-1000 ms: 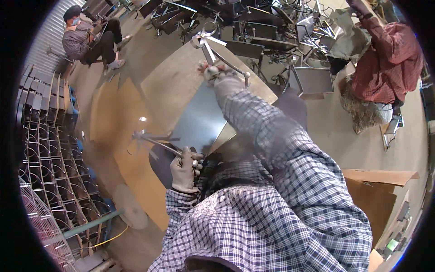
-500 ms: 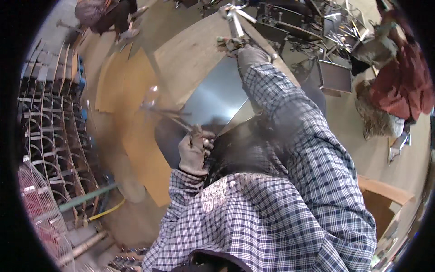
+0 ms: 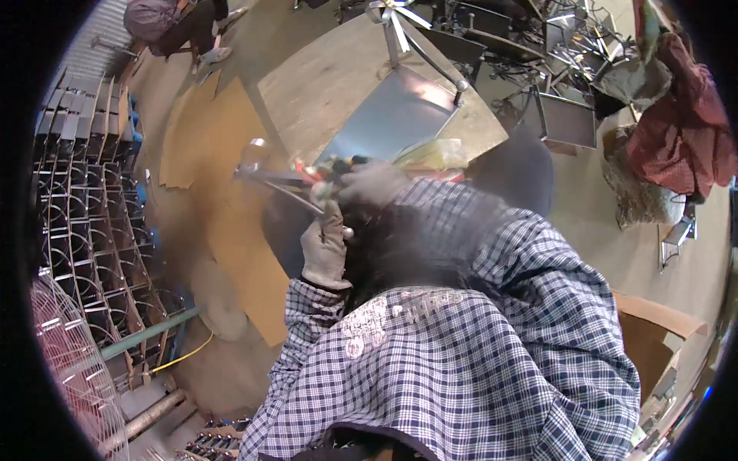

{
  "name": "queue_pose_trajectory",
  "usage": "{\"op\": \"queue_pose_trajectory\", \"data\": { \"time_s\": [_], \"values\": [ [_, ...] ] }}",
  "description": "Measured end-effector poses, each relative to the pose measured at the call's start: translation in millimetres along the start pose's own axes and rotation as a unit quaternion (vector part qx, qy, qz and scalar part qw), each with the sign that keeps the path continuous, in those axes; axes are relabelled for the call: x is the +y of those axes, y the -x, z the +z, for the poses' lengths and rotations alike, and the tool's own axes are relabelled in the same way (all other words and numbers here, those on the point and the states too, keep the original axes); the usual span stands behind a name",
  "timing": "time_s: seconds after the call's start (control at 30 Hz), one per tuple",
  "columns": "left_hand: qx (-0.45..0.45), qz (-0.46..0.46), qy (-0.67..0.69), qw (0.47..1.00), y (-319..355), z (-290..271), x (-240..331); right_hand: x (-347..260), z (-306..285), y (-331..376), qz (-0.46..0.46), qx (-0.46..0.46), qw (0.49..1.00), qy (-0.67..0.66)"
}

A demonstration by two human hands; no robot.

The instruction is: The person puts on gloves and cleans metal stand components by wiping their flat panels and legs with a cloth rag.

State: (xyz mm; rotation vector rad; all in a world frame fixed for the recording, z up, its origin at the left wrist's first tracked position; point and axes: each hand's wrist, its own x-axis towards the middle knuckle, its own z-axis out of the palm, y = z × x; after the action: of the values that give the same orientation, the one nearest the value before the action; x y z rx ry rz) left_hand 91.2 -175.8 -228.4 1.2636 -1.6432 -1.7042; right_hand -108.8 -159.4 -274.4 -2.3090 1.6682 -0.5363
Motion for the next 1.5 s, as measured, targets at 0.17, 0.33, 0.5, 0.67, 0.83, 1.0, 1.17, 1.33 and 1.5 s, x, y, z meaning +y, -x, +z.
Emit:
{"op": "queue_pose_trajectory", "data": {
  "time_s": [0.17,0.33,0.5,0.67,0.83,1.0,1.17,1.33,1.5],
  "values": [
    [-0.029,-0.072,-0.01,0.997,5,0,10,75,-48,33,0.279,0.109,0.946,0.12],
    [-0.023,-0.091,0.023,0.995,6,2,18,72,-43,25,0.411,0.229,0.869,-0.153],
    [-0.014,-0.098,0.023,0.995,4,7,20,-2,14,49,0.047,0.083,0.995,0.027],
    [0.003,-0.122,0.051,0.991,6,12,28,-2,0,73,0.098,0.055,0.994,0.016],
    [-0.01,-0.173,0.113,0.978,6,6,47,40,-51,76,0.306,0.2,0.931,0.006],
    [-0.027,-0.142,0.277,0.95,-20,-20,66,-4,-58,57,0.15,0.271,0.946,-0.096],
    [-0.159,-0.091,0.463,0.867,-54,-36,70,-61,-55,18,0.013,0.242,0.97,0.008],
    [-0.084,-0.104,0.413,0.901,-54,-39,72,-25,-75,11,0.006,0.29,0.956,0.032],
    [-0.069,-0.118,0.376,0.916,-53,-45,69,43,-107,5,0.144,0.397,0.906,0.034]
  ]
}}
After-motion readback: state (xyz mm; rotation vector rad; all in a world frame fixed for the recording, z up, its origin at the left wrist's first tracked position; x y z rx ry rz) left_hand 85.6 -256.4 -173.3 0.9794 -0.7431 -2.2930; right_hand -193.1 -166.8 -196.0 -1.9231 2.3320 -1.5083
